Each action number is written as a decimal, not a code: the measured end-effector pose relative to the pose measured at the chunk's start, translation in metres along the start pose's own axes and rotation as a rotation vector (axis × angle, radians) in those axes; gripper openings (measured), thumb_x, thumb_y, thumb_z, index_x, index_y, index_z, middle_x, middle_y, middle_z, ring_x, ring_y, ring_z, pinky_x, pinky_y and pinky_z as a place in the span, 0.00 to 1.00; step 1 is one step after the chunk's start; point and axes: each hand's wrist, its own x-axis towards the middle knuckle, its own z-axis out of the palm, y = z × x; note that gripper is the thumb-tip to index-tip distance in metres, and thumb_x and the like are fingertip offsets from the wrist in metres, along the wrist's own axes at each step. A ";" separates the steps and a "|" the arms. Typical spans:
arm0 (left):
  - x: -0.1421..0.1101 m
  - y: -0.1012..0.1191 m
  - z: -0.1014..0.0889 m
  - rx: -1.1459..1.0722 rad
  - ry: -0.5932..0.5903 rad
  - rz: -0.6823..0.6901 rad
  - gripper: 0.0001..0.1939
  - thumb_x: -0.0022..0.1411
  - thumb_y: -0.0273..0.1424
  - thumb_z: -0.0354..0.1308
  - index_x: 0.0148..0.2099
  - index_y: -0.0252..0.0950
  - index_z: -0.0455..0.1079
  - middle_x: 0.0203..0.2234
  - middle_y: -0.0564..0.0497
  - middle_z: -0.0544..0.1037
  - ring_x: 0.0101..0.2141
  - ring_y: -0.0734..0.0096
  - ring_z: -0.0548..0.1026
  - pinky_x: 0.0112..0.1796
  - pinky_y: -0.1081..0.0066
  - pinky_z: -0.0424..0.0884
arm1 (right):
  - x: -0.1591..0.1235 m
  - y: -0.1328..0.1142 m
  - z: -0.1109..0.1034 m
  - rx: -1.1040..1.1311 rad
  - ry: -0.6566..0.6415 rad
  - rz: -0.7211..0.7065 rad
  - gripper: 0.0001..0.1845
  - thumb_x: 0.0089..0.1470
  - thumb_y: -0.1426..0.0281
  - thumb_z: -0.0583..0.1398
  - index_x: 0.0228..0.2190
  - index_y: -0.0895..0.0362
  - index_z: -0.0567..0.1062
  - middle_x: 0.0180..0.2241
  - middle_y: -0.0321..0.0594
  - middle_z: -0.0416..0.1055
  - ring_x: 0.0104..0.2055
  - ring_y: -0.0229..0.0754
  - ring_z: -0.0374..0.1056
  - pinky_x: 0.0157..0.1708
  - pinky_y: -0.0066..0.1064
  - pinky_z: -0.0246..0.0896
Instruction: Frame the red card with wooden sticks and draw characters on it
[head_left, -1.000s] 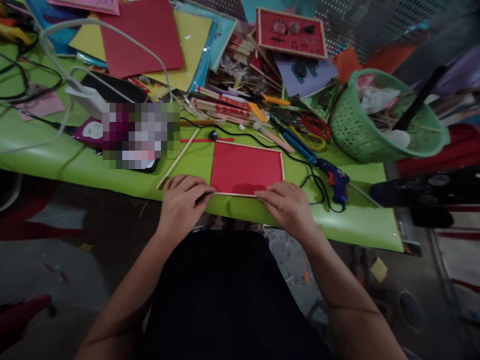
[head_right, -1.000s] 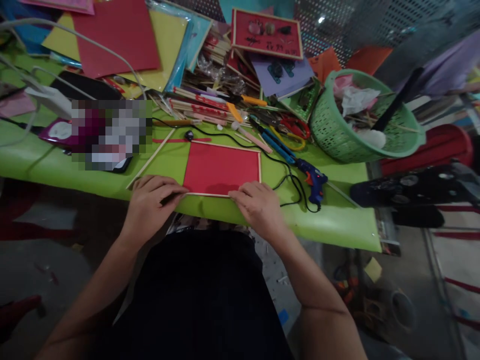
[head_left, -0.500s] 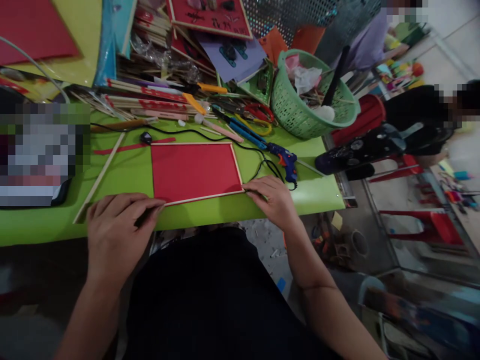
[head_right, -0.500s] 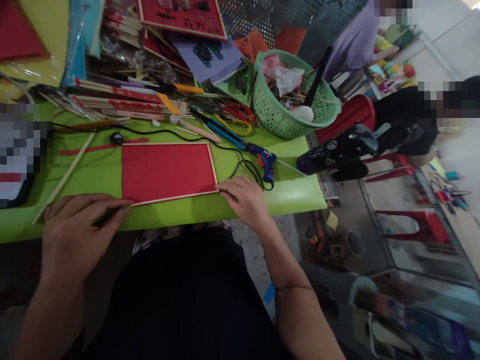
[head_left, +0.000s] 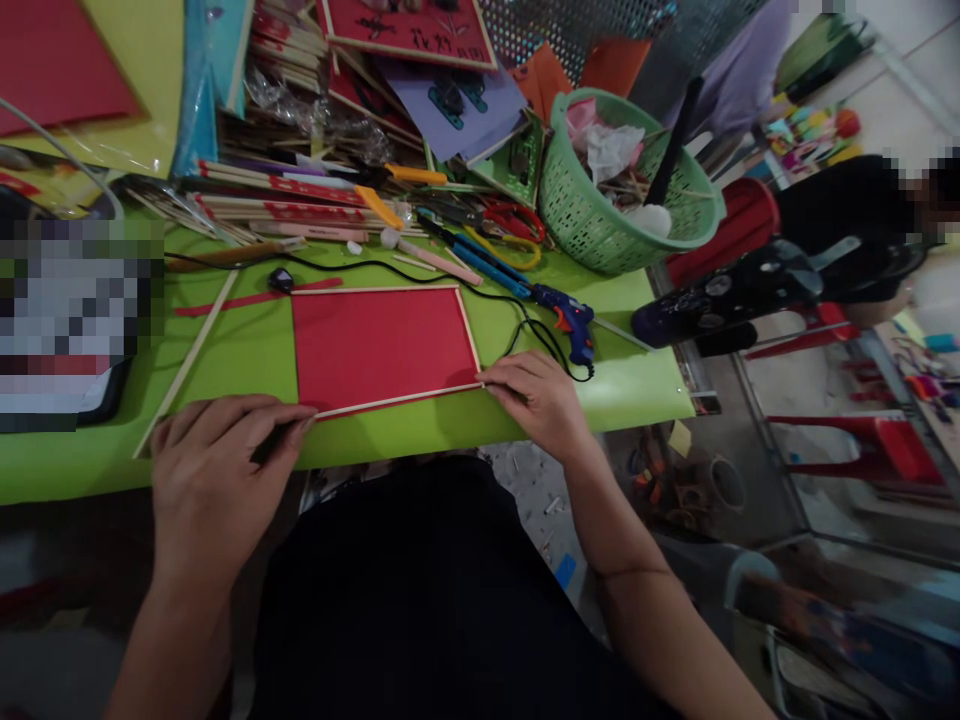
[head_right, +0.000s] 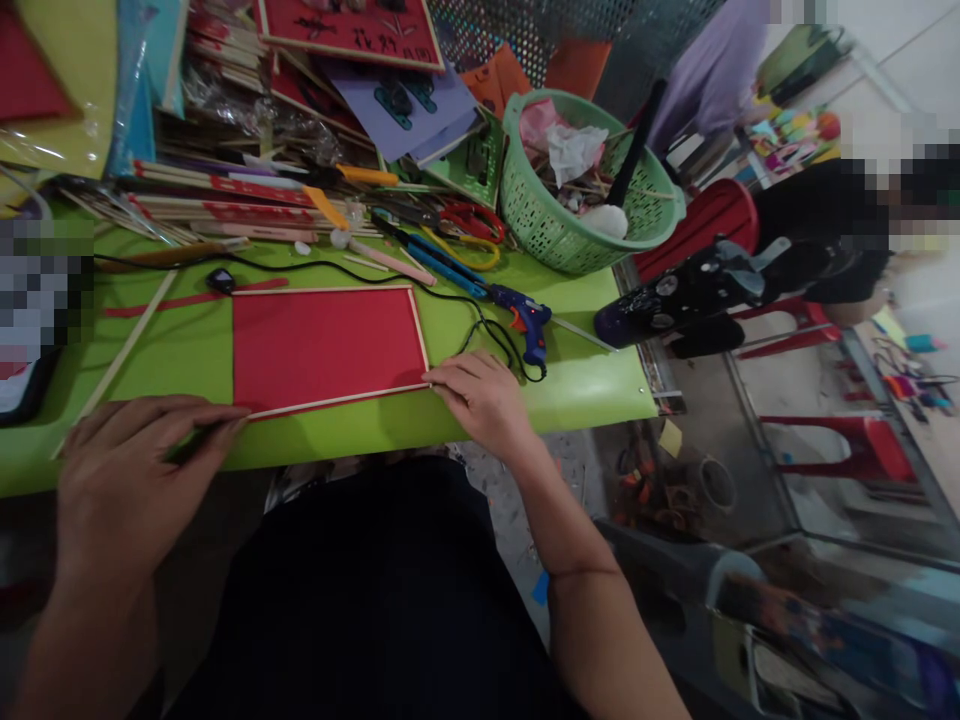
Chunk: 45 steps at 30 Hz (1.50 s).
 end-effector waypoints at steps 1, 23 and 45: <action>0.000 0.000 0.000 -0.003 -0.008 -0.011 0.03 0.66 0.34 0.64 0.41 0.45 0.79 0.33 0.51 0.80 0.37 0.59 0.73 0.42 0.61 0.65 | 0.000 0.000 0.000 -0.003 0.001 0.000 0.10 0.67 0.69 0.60 0.44 0.50 0.82 0.41 0.41 0.80 0.44 0.45 0.73 0.46 0.40 0.66; -0.005 0.005 -0.022 -0.130 -0.118 -0.212 0.06 0.69 0.31 0.60 0.43 0.42 0.78 0.36 0.50 0.80 0.40 0.64 0.76 0.47 0.60 0.71 | -0.016 0.006 0.009 -0.117 0.041 -0.111 0.13 0.62 0.75 0.62 0.45 0.50 0.82 0.42 0.42 0.80 0.42 0.49 0.74 0.43 0.44 0.67; 0.006 0.007 -0.025 -0.178 -0.201 -0.140 0.04 0.70 0.30 0.57 0.40 0.40 0.72 0.38 0.49 0.79 0.43 0.61 0.75 0.49 0.58 0.67 | 0.004 0.000 0.007 -0.165 -0.026 -0.123 0.07 0.66 0.67 0.60 0.39 0.52 0.79 0.36 0.42 0.78 0.40 0.49 0.72 0.42 0.41 0.64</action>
